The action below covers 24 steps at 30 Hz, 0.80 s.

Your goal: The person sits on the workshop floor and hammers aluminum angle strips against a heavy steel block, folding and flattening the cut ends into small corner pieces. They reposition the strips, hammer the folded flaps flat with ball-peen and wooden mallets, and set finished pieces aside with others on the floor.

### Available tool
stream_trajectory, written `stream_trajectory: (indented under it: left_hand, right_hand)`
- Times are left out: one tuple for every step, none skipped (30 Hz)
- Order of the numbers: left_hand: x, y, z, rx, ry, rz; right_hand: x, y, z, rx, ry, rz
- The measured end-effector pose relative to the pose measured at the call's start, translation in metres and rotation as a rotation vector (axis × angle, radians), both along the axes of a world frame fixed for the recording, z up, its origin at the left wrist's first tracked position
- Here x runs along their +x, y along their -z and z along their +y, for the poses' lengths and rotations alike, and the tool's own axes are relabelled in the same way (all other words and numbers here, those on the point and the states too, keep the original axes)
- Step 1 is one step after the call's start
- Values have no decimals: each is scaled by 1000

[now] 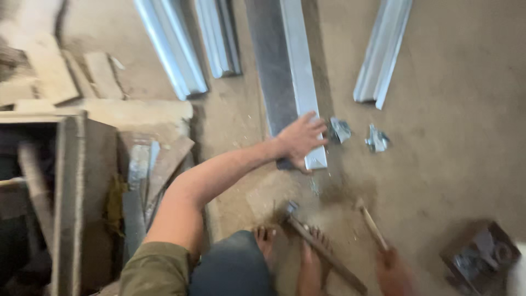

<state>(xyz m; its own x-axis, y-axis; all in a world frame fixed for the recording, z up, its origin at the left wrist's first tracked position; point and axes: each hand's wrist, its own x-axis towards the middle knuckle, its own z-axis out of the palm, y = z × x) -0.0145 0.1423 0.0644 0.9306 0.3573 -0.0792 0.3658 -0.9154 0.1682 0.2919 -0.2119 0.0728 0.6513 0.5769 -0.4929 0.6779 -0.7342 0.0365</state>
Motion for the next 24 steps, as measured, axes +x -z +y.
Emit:
stream_trajectory:
  left_hand:
    - [2, -7, 5, -50, 31, 11]
    - [6, -14, 10, -100, 61, 18]
    - [10, -21, 15, -157, 76, 23]
    - [16, -27, 20, -253, 15, 10]
    - [22, -33, 26, -352, -31, 2]
    - [26, -39, 30, -448, -74, -6]
    - [30, -42, 28, -406, -110, 60]
    - [32, -45, 26, -360, -147, 123]
    - [30, -48, 23, -319, -179, 189]
    - [25, -49, 18, -255, -181, -21]
    - [15, -51, 14, -185, -182, -233]
    - [4, -52, 10, -115, -186, -445]
    - [-11, -52, 7, -122, -254, -516]
    - [-27, -52, 7, -127, -307, -576]
    - [-41, -54, 10, -137, -312, -629]
    - [-54, -55, 14, -151, -323, -687]
    - [-62, -56, 16, -137, -307, -631]
    - [-69, -57, 22, -110, -287, -576]
    - [-74, -60, 28, -81, -268, -522]
    - [-74, -62, 34, -84, -257, -454]
    - [-72, -65, 40, -91, -247, -388]
    - [-68, -67, 46, -95, -234, -322]
    - [-60, -70, 55, -169, -233, -291]
    - [-49, -71, 62, -248, -231, -259]
  right_hand:
    - [9, -2, 2, -7, -110, -129]
    - [12, -2, 7, -10, -220, -261]
    - [9, 1, 14, -16, -345, -395]
    - [1, 3, 23, 82, -429, -390]
    - [-17, 9, 30, 235, -480, -239]
    - [-38, 15, 39, 393, -501, -1]
    - [-63, 20, 45, 490, -546, 198]
    - [-87, 26, 53, 535, -623, 344]
    - [-110, 32, 56, 553, -700, 401]
    - [-129, 38, 60, 570, -772, 426]
    - [-144, 44, 62, 576, -839, 419]
    - [-153, 52, 64, 574, -906, 392]
    - [-159, 59, 64, 569, -965, 370]
    - [-158, 66, 63, 575, -1008, 348]
    - [-154, 72, 62, 571, -969, 343]
    - [-146, 77, 59, 560, -936, 337]
    - [-137, 80, 57, 547, -908, 330]
    - [-127, 81, 54, 413, -765, 364]
    - [-115, 78, 51, 281, -622, 397]
    - [-106, 74, 49, 139, -479, 427]
    - [-97, 66, 48, 239, -415, 522]
    - [-90, 57, 50, 343, -348, 614]
    - [-86, 46, 53, 448, -277, 704]
    - [-83, 33, 58, 510, -315, 655]
